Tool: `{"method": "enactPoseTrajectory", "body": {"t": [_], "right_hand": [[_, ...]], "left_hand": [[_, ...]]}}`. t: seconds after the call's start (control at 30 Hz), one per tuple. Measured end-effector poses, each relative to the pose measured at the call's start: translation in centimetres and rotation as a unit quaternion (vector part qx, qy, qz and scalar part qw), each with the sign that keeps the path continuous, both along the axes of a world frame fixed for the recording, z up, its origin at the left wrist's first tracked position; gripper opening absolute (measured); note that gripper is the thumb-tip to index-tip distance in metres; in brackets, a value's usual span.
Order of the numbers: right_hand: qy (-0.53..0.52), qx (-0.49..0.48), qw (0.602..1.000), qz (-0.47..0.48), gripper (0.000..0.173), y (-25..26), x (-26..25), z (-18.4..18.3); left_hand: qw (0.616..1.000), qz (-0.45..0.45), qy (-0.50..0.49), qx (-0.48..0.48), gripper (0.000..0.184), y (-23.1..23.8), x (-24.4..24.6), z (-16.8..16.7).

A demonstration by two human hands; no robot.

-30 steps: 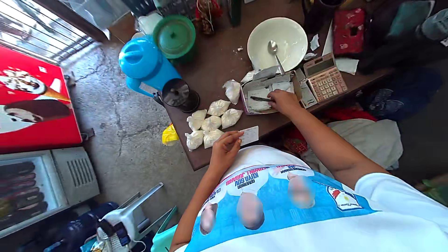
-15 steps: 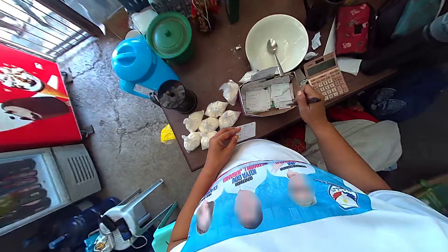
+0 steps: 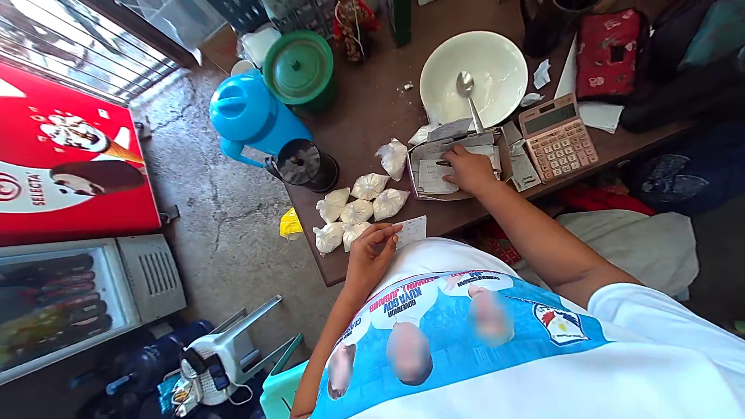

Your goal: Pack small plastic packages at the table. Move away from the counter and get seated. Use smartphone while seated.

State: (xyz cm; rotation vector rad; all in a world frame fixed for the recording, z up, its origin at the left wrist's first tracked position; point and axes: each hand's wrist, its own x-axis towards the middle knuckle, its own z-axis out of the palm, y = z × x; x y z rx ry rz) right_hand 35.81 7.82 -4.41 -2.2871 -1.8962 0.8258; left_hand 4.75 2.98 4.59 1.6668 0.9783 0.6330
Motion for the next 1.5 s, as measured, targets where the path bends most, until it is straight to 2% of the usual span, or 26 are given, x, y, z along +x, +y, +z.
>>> {"method": "enactPoseTrajectory", "body": {"t": [0.17,0.3,0.43,0.53,0.7,0.83,1.07,1.2,1.27,1.37,1.5], "right_hand": [[0.043,0.042,0.998,-0.020,0.026,-1.2,-0.1,0.9],[0.120,0.085,0.989,-0.034,0.022,-2.7,0.3,1.1],[0.186,0.104,0.976,-0.047,0.019,-4.2,0.9,2.0],[0.190,0.125,0.972,-0.053,0.019,-5.2,1.0,3.3],[0.218,0.201,0.953,-0.061,0.017,-7.4,0.2,5.5],[0.289,0.200,0.934,-0.061,0.016,-9.4,-1.9,7.3],[0.384,0.173,0.907,-0.007,0.011,-11.2,-5.9,7.5],[0.494,0.087,0.865,-0.010,0.015,-10.3,-4.5,7.7],[0.435,0.098,0.894,-0.040,0.021,-8.9,-2.8,7.2],[0.247,0.153,0.954,-0.076,0.025,-5.0,0.1,3.7],[0.117,0.078,0.990,-0.018,0.034,-1.0,1.9,0.2]], "left_hand": [[0.999,0.031,-0.005,0.008,0.012,-0.2,-0.4,0.0],[0.999,0.035,-0.027,0.003,0.014,-0.2,-0.2,-0.2],[0.999,0.012,-0.026,-0.019,0.023,0.1,0.2,0.1],[1.000,-0.011,-0.011,-0.011,0.027,0.3,0.4,0.2],[0.998,-0.038,-0.017,0.036,0.011,0.6,0.5,0.0],[0.997,-0.052,-0.013,0.059,0.009,0.9,0.7,0.1],[0.995,-0.067,-0.003,0.071,0.006,1.1,0.5,0.0],[0.989,-0.070,-0.032,0.122,0.007,0.8,0.2,-0.1],[0.987,-0.070,-0.034,0.144,0.007,0.7,0.1,0.0],[0.985,-0.068,-0.040,0.154,0.007,0.5,-0.1,0.0],[0.983,-0.078,-0.035,0.160,0.007,0.2,-0.3,0.4]]}}
